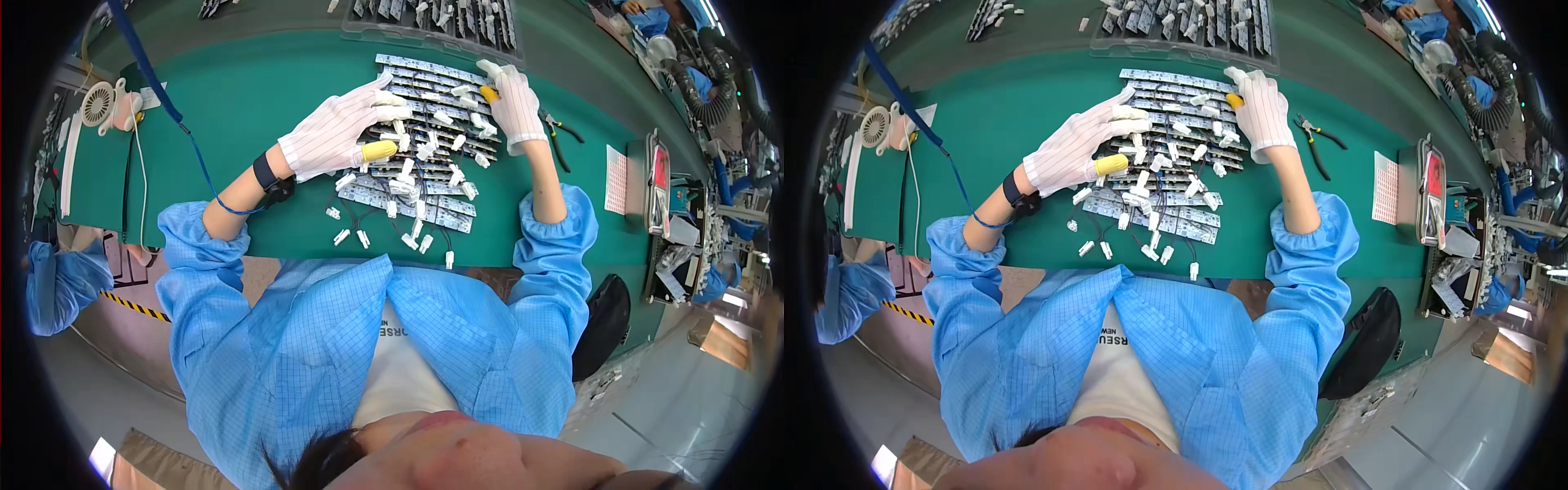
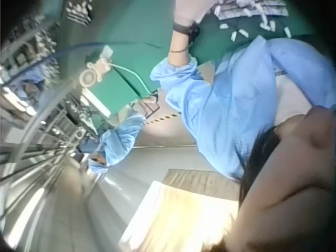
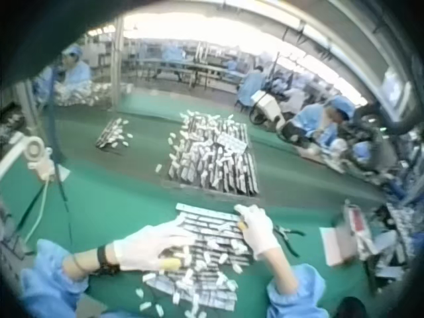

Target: Assembling electronic components onto LED circuit board strips at a manual assembly station.

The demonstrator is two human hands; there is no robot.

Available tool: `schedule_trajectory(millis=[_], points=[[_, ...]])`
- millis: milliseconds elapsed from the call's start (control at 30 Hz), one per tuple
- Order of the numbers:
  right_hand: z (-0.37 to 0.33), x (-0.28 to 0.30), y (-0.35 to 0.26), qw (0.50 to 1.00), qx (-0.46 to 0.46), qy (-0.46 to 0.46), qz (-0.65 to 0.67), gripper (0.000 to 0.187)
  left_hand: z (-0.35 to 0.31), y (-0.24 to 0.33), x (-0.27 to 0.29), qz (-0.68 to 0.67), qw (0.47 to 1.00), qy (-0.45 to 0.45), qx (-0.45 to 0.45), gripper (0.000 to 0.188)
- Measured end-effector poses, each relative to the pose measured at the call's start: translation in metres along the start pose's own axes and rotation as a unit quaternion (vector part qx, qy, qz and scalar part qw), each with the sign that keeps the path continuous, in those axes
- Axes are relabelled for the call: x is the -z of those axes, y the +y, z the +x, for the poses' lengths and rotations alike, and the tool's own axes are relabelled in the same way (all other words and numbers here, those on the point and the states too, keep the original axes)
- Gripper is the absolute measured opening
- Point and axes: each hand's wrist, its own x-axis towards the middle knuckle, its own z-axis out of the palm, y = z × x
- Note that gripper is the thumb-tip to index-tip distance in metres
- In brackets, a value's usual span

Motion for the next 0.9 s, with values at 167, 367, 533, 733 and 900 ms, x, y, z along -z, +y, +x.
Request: schedule_trajectory(millis=[167, 367, 533, 733, 900], points=[[-0.002, 0.016, 0.006, 0.972, -0.021, 0.015, 0.234, 0.029, -0.008, 0.002, 0.007, -0.209, 0.966, 0.144, 0.041, 0.037], [-0.026, 0.093, -0.042, 0.743, -0.141, 0.137, 0.640, 0.021, -0.013, 0.033, 0.048, -0.405, 0.839, 0.309, 0.190, 0.081], [-0.063, 0.124, -0.066, 0.735, -0.129, 0.022, 0.665, 0.028, -0.024, 0.077, 0.059, -0.400, 0.861, 0.204, 0.240, 0.074], [-0.065, 0.128, -0.078, 0.735, -0.220, -0.018, 0.642, 0.074, -0.031, 0.074, 0.050, -0.410, 0.848, 0.225, 0.249, 0.047], [-0.064, 0.128, -0.073, 0.761, -0.294, -0.042, 0.576, 0.086, -0.041, 0.066, 0.051, -0.214, 0.935, 0.153, 0.239, 0.055]])
